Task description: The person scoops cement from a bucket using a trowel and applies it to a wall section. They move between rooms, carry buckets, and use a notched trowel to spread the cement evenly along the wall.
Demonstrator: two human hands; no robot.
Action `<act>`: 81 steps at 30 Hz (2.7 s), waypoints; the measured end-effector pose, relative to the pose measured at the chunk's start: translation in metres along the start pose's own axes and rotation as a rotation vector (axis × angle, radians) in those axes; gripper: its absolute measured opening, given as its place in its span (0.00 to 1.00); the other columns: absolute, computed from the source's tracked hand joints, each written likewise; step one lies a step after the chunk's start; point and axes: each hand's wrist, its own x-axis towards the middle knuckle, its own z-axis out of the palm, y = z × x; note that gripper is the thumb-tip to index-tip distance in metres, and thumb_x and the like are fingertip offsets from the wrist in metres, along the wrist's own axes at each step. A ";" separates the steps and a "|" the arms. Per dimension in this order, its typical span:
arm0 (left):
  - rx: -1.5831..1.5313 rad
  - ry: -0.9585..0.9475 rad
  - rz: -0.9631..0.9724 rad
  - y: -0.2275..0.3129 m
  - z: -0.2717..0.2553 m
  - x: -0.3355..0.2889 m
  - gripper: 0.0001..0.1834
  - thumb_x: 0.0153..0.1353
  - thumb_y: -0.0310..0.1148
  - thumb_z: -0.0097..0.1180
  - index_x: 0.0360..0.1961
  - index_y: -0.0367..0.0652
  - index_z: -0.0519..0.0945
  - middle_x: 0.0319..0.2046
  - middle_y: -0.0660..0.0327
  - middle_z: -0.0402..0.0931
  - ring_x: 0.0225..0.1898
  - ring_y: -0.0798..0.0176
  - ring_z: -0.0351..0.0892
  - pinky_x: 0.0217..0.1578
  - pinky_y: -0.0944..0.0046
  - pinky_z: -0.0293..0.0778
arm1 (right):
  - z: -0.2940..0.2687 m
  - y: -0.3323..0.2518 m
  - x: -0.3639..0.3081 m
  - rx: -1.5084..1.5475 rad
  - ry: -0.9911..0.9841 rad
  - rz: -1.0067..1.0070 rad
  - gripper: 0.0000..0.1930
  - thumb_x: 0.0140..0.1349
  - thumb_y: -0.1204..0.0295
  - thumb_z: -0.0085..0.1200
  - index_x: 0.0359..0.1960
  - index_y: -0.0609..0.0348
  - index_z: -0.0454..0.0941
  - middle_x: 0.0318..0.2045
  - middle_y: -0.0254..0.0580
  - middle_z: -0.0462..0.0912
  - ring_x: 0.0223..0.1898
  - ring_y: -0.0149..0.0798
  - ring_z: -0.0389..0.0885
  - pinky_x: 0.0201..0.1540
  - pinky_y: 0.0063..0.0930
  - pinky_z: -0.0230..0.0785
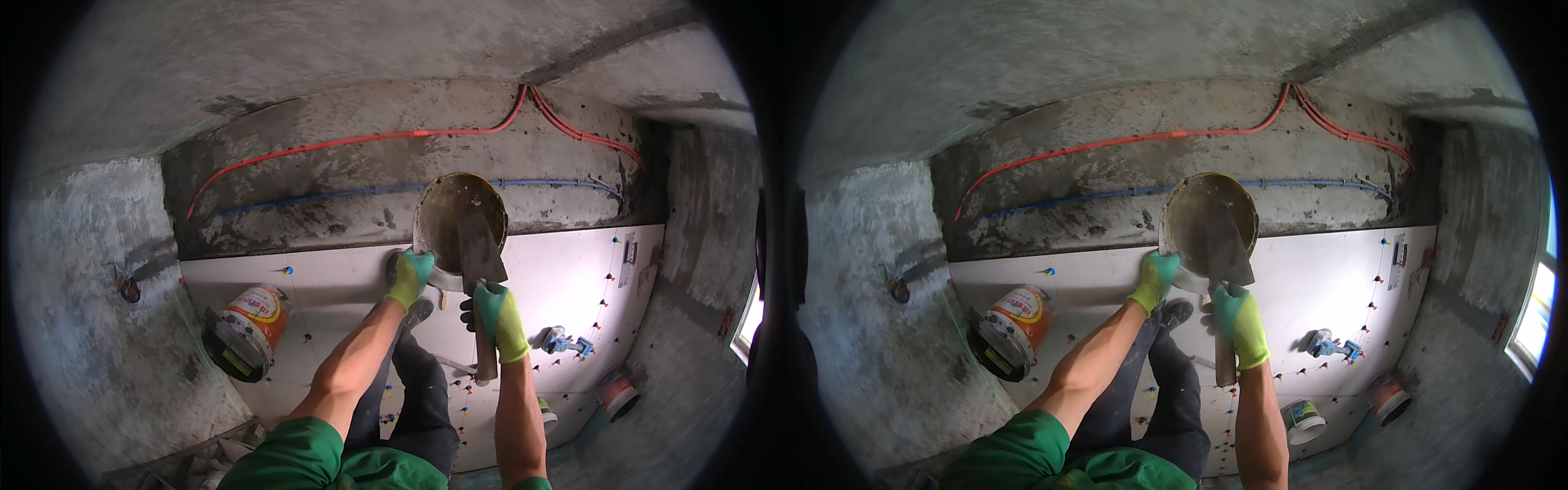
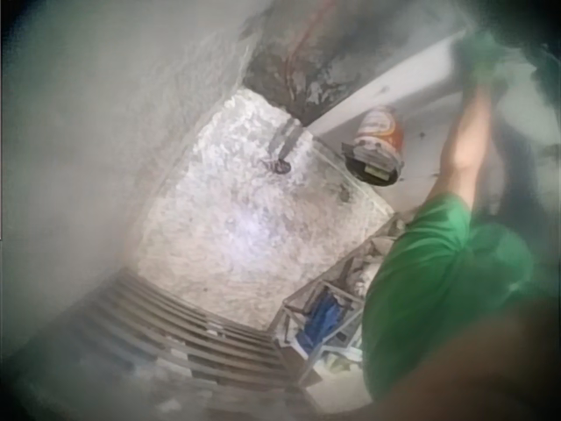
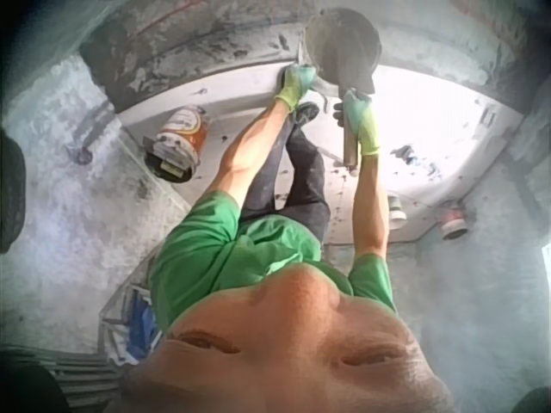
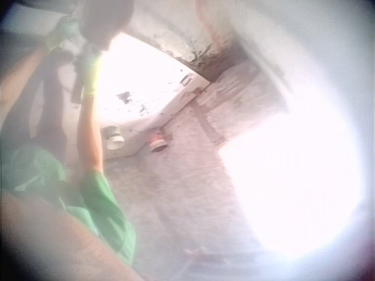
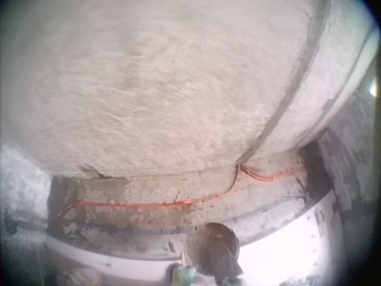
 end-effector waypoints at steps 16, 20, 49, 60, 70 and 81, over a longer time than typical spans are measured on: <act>-0.046 0.073 0.022 0.006 -0.018 0.018 0.15 0.53 0.36 0.60 0.31 0.30 0.80 0.23 0.62 0.78 0.25 0.69 0.68 0.27 0.60 0.67 | 0.010 -0.041 -0.025 -0.208 -0.061 -0.093 0.15 0.66 0.64 0.40 0.38 0.65 0.73 0.25 0.44 0.80 0.20 0.34 0.79 0.20 0.26 0.71; 0.038 0.060 0.086 0.004 -0.021 0.016 0.15 0.53 0.36 0.59 0.30 0.30 0.79 0.23 0.60 0.78 0.24 0.68 0.69 0.27 0.60 0.67 | 0.009 -0.027 0.011 -0.097 -0.096 -0.032 0.17 0.68 0.60 0.42 0.38 0.63 0.74 0.25 0.44 0.80 0.21 0.35 0.79 0.20 0.27 0.72; 0.005 0.139 0.087 0.009 0.172 0.001 0.13 0.50 0.33 0.60 0.23 0.30 0.78 0.19 0.56 0.77 0.21 0.63 0.69 0.26 0.57 0.67 | -0.171 -0.019 -0.003 0.256 -0.104 -0.183 0.21 0.69 0.58 0.41 0.44 0.67 0.73 0.27 0.46 0.79 0.22 0.37 0.79 0.23 0.28 0.72; 0.125 0.069 0.120 0.009 0.215 -0.006 0.15 0.49 0.34 0.60 0.28 0.29 0.78 0.22 0.55 0.78 0.23 0.62 0.72 0.25 0.57 0.67 | -0.211 -0.022 0.016 0.335 -0.051 -0.232 0.19 0.68 0.59 0.43 0.43 0.66 0.75 0.26 0.46 0.79 0.20 0.35 0.78 0.21 0.27 0.70; 0.052 0.007 0.067 -0.010 0.247 -0.002 0.16 0.49 0.34 0.59 0.26 0.27 0.78 0.20 0.55 0.77 0.20 0.63 0.70 0.23 0.58 0.68 | -0.247 0.009 0.053 0.354 -0.164 -0.109 0.20 0.67 0.59 0.44 0.41 0.68 0.76 0.25 0.46 0.80 0.21 0.36 0.78 0.23 0.28 0.71; 0.187 0.017 0.093 0.000 0.289 -0.020 0.13 0.51 0.33 0.58 0.30 0.31 0.80 0.25 0.56 0.79 0.26 0.60 0.74 0.29 0.58 0.70 | -0.281 -0.001 -0.004 0.379 -0.020 -0.241 0.18 0.66 0.60 0.46 0.43 0.66 0.74 0.24 0.44 0.81 0.20 0.33 0.78 0.20 0.25 0.70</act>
